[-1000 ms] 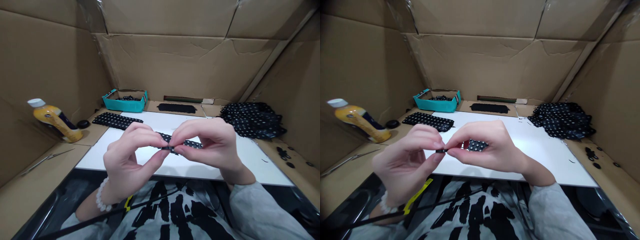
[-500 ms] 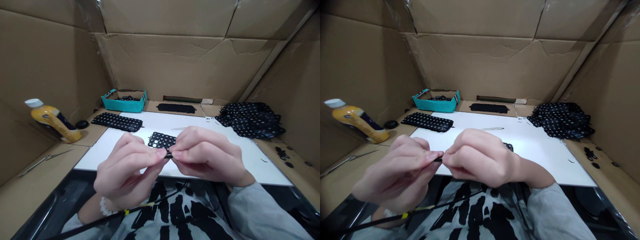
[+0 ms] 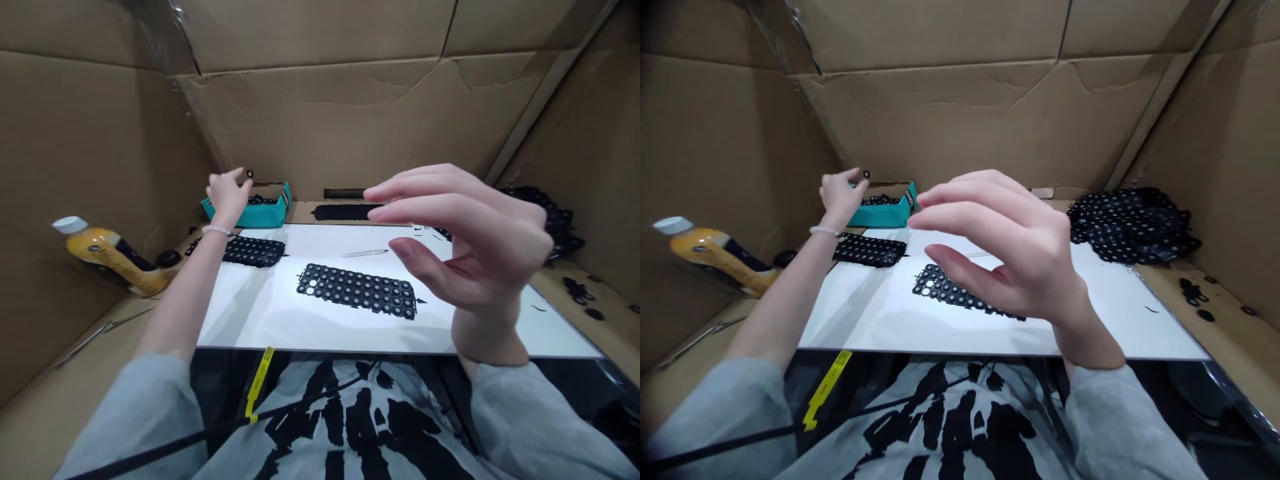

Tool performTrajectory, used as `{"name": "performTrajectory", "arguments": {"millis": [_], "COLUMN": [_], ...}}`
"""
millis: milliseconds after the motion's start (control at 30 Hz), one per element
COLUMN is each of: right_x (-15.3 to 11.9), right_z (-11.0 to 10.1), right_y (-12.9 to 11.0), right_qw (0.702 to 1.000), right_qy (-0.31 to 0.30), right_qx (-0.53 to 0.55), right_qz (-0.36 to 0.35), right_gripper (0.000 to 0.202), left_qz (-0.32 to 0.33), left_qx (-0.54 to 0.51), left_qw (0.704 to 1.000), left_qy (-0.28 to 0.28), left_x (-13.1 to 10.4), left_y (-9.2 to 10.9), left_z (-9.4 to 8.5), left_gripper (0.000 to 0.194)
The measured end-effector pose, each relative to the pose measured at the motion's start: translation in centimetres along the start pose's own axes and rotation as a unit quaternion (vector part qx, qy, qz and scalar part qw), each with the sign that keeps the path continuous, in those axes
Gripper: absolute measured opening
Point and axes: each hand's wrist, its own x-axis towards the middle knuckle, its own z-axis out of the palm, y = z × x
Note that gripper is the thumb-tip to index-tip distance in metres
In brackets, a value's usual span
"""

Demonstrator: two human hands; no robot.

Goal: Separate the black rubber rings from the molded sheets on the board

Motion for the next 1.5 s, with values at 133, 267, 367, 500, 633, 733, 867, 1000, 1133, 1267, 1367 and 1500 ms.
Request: {"name": "performTrajectory", "arguments": {"millis": [133,267,367,500,633,733,867,1000,1133,1267,1367,1500], "right_x": [0.3,-2.2,-7.1,-13.9,-16.8,-17.4,-18.2,-18.9,-19.0,-18.9,-19.0,-19.5], "right_z": [-1.1,0.1,2.8,5.7,5.3,3.7,1.9,1.9,3.1,4.4,4.8,4.0], "right_y": [2.9,11.2,17.1,20.3,20.5,21.0,21.7,21.6,20.4,18.7,17.9,17.9], "right_qw": [0.997,0.968,0.882,0.764,0.786,0.813,0.832,0.836,0.808,0.763,0.728,0.695], "right_qy": [-0.053,-0.138,-0.311,-0.515,-0.499,-0.438,-0.315,-0.120,-0.002,0.022,0.004,0.018], "right_qx": [-0.012,-0.067,-0.162,-0.207,-0.209,-0.199,-0.141,-0.004,0.083,0.184,0.240,0.280], "right_qz": [0.056,0.200,0.314,0.330,0.298,0.328,0.434,0.535,0.584,0.620,0.642,0.662], "right_gripper": [0.013,0.023,0.027,0.031,0.031,0.027,0.023,0.018,0.024,0.024,0.024,0.034], "left_qz": [-0.061,-0.088,-0.049,0.053,0.098,0.047,0.013,-0.037,-0.066,-0.059,-0.064,-0.075], "left_qx": [0.047,0.068,0.039,0.027,0.065,0.047,0.002,0.117,0.115,0.086,0.060,-0.002], "left_qw": [0.993,0.979,0.936,0.889,0.886,0.882,0.868,0.862,0.852,0.899,0.923,0.935], "left_qy": [-0.090,-0.170,-0.347,-0.453,-0.448,-0.467,-0.496,-0.491,-0.506,-0.424,-0.373,-0.346], "left_x": [-0.3,-2.7,-4.8,-7.8,-8.8,-8.2,-6.7,-5.3,-5.2,-6.3,-7.1,-7.5], "left_y": [-2.2,-4.1,-3.7,-0.9,0.6,-0.1,-2.1,-3.6,-3.0,-0.8,0.5,1.0], "left_z": [1.8,5.0,9.3,15.3,18.6,19.4,18.6,16.5,17.1,21.3,24.4,26.1], "left_gripper": [0.039,0.043,0.047,0.054,0.055,0.049,0.029,0.025,0.042,0.050,0.043,0.024]}}
